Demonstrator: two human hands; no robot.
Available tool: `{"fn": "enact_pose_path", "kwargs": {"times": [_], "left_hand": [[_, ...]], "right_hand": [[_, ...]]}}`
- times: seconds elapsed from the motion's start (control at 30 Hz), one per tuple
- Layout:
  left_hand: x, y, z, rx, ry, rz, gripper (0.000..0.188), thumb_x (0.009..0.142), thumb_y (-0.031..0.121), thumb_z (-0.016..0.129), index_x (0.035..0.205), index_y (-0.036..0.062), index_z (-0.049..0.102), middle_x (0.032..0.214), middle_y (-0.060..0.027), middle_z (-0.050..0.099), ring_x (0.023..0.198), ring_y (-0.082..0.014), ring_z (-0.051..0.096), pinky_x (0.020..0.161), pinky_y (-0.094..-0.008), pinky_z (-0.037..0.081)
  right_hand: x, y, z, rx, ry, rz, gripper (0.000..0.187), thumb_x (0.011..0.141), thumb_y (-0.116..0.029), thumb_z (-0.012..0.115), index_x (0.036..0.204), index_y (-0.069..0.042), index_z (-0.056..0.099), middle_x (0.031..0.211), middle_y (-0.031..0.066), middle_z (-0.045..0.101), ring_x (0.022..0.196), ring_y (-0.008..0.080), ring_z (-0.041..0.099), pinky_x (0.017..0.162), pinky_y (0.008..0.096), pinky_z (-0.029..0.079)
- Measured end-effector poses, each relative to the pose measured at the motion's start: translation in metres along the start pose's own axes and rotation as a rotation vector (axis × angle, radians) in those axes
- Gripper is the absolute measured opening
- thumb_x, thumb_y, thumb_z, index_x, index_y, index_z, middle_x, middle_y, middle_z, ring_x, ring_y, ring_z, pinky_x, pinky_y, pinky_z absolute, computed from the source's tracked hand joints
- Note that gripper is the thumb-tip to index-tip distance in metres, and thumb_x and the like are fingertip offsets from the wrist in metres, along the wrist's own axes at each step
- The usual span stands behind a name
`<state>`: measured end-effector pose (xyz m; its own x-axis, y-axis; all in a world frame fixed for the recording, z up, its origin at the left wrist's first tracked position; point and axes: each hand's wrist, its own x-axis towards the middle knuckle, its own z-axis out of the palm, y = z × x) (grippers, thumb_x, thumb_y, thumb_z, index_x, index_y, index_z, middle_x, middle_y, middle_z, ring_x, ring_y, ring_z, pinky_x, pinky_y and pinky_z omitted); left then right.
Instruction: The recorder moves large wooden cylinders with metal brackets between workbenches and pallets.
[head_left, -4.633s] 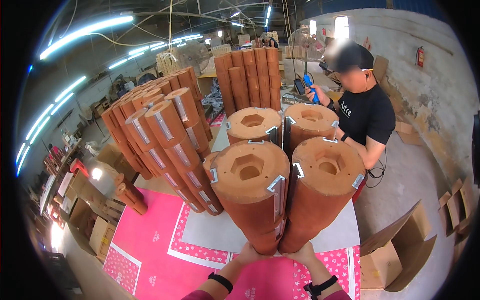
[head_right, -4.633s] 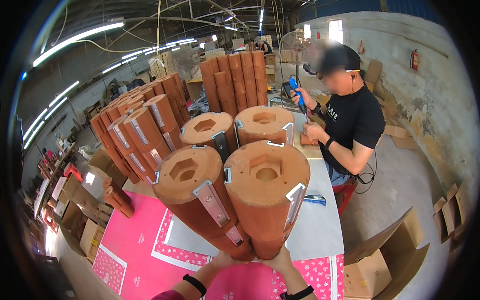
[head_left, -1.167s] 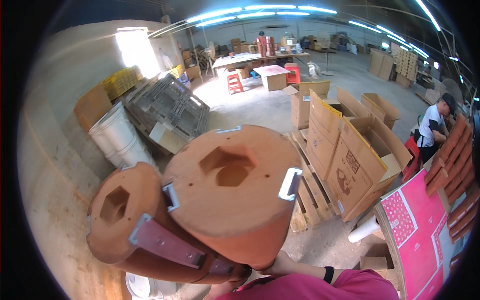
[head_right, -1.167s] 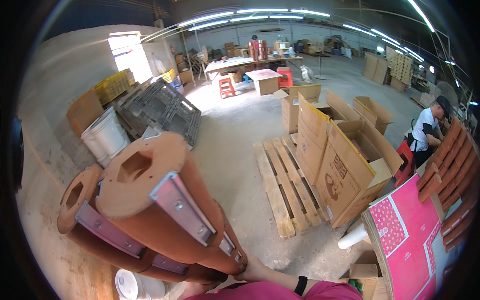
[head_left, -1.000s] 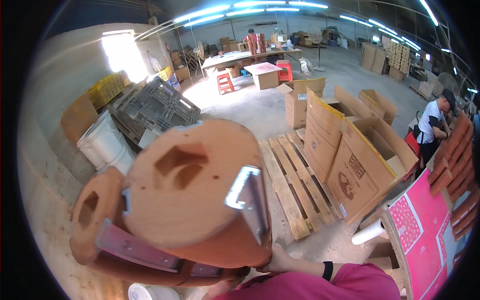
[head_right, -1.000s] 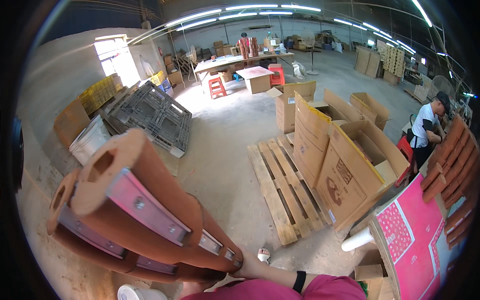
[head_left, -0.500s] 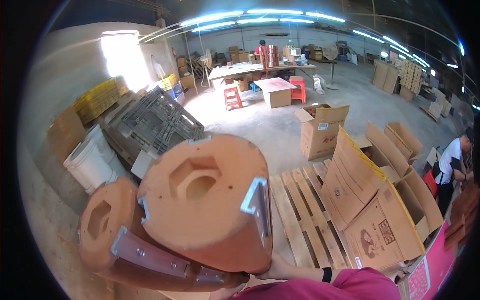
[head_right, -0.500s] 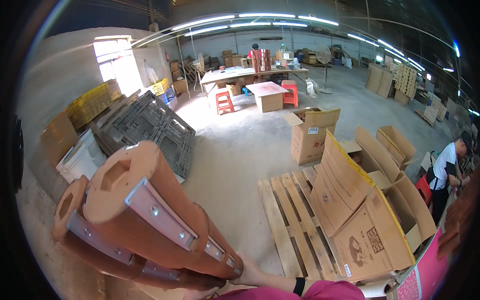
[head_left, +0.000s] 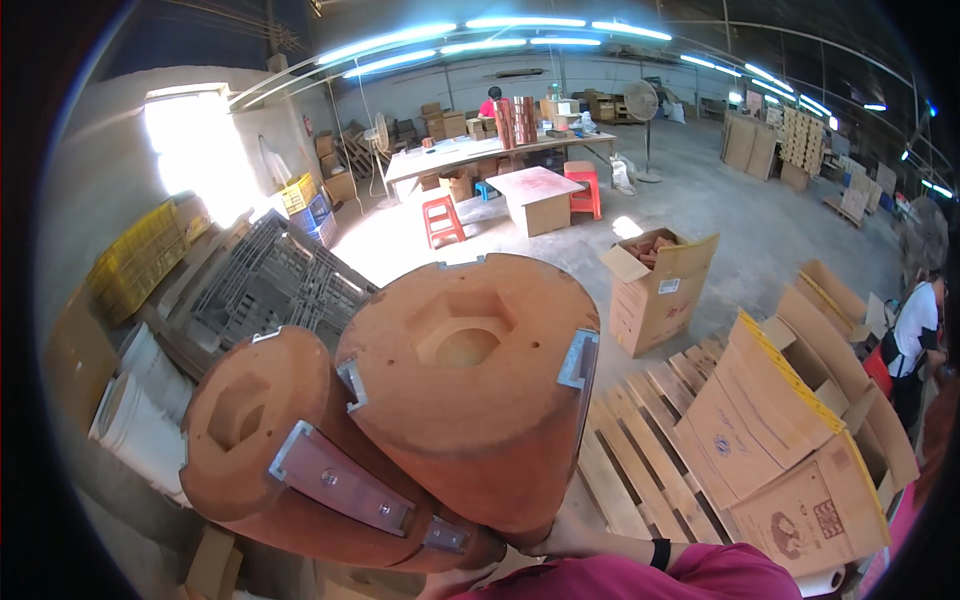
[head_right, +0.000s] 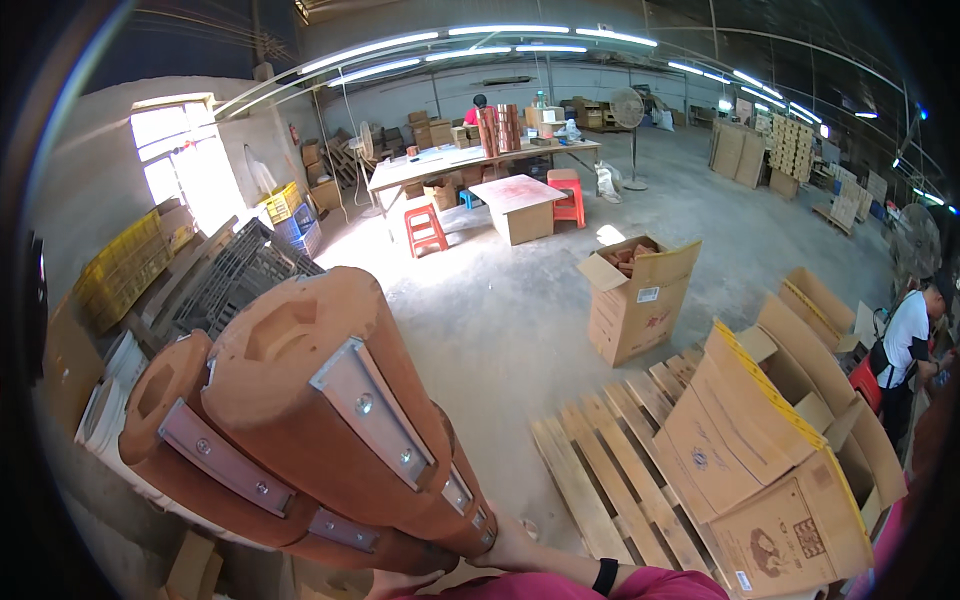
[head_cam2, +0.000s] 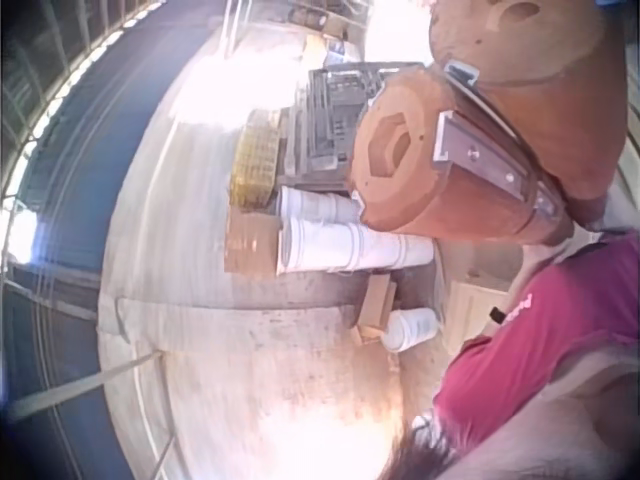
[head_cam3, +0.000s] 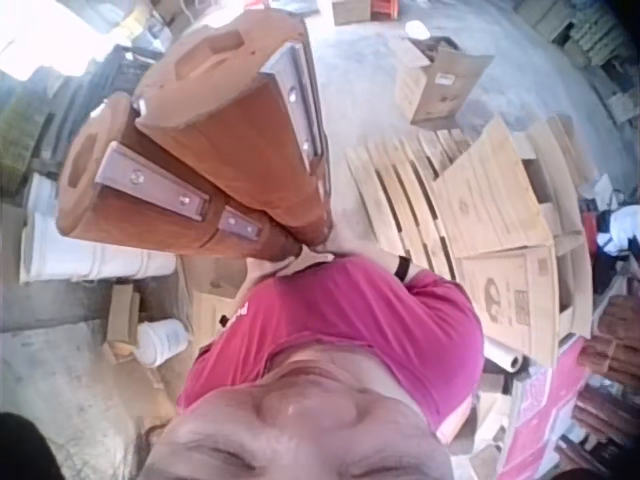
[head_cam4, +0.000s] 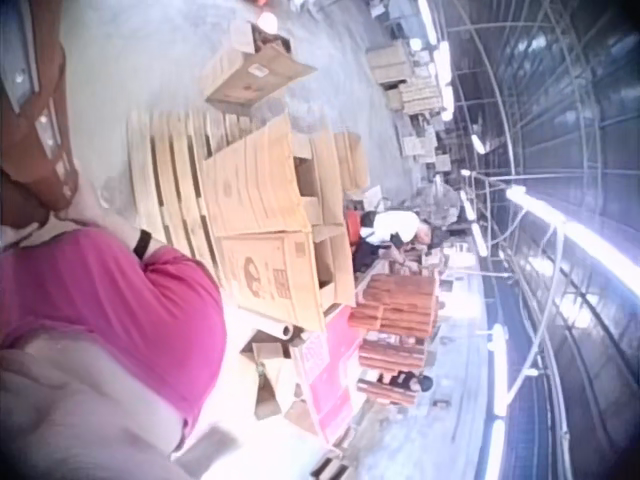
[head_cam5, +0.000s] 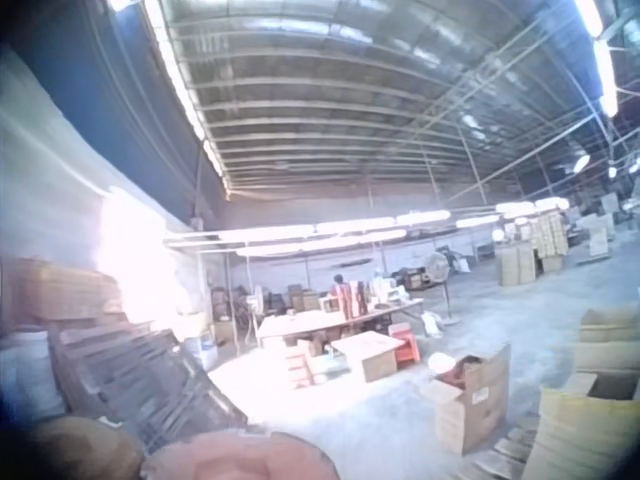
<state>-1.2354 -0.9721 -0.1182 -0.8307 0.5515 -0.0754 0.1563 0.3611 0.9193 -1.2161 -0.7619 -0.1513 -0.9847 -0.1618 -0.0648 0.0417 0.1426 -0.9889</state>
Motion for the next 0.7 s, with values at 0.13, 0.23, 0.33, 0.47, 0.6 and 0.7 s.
{"fn": "enact_pose_path", "kwargs": {"times": [0.13,0.23,0.33,0.47,0.6,0.7], "left_hand": [[0.089,-0.027,-0.038,-0.04,0.009,-0.035,0.058,0.061,0.023,0.07,0.111,0.0094,0.045,0.111,-0.0054,0.048,0.108,-0.019,0.041,0.092,-0.0321,0.03],[0.155,-0.035,-0.069,-0.05,0.02,-0.061,0.058,0.061,0.022,0.07,0.111,0.0091,0.045,0.111,-0.0055,0.048,0.107,-0.0189,0.042,0.091,-0.0319,0.031],[0.221,-0.038,-0.102,-0.049,0.03,-0.07,0.059,0.06,0.022,0.071,0.111,0.0087,0.045,0.111,-0.0057,0.048,0.107,-0.0187,0.042,0.09,-0.0316,0.032],[0.307,-0.052,-0.141,-0.061,0.032,-0.063,0.059,0.06,0.021,0.071,0.111,0.0082,0.044,0.111,-0.0059,0.048,0.106,-0.0185,0.043,0.09,-0.0313,0.032],[0.407,-0.069,-0.183,-0.06,-0.016,-0.01,0.06,0.06,0.021,0.071,0.111,0.0077,0.044,0.11,-0.0061,0.048,0.105,-0.0183,0.043,0.089,-0.031,0.033],[0.488,-0.073,-0.211,-0.057,-0.082,0.038,0.06,0.059,0.02,0.072,0.111,0.0073,0.044,0.11,-0.0063,0.048,0.105,-0.0182,0.044,0.088,-0.0307,0.034]], "right_hand": [[0.095,0.019,-0.02,-0.128,0.035,0.057,0.072,0.055,-0.019,0.074,0.115,-0.005,0.036,0.107,0.0113,0.05,0.1,0.0201,0.049,0.083,0.0312,0.04],[0.17,0.03,-0.039,-0.089,0.057,0.043,0.07,0.056,-0.021,0.074,0.113,-0.005,0.037,0.106,0.012,0.05,0.099,0.0204,0.049,0.083,0.0315,0.04],[0.234,0.034,-0.06,-0.187,0.116,-0.069,0.071,0.056,-0.022,0.074,0.113,-0.003,0.037,0.104,0.0129,0.052,0.099,0.0211,0.049,0.083,0.0323,0.04],[0.309,-0.036,-0.105,-0.246,0.005,0.171,0.072,0.057,-0.024,0.074,0.115,-0.003,0.036,0.105,0.0134,0.052,0.1,0.0231,0.049,0.084,0.0332,0.04],[0.405,0.007,-0.126,-0.075,0.144,0.037,0.075,0.057,-0.025,0.074,0.117,-0.004,0.034,0.11,0.0128,0.05,0.103,0.0238,0.048,0.085,0.0332,0.039],[0.471,0.019,-0.148,-0.067,0.205,0.037,0.077,0.057,-0.024,0.074,0.118,-0.003,0.032,0.111,0.013,0.049,0.103,0.0228,0.047,0.085,0.0331,0.039]]}}
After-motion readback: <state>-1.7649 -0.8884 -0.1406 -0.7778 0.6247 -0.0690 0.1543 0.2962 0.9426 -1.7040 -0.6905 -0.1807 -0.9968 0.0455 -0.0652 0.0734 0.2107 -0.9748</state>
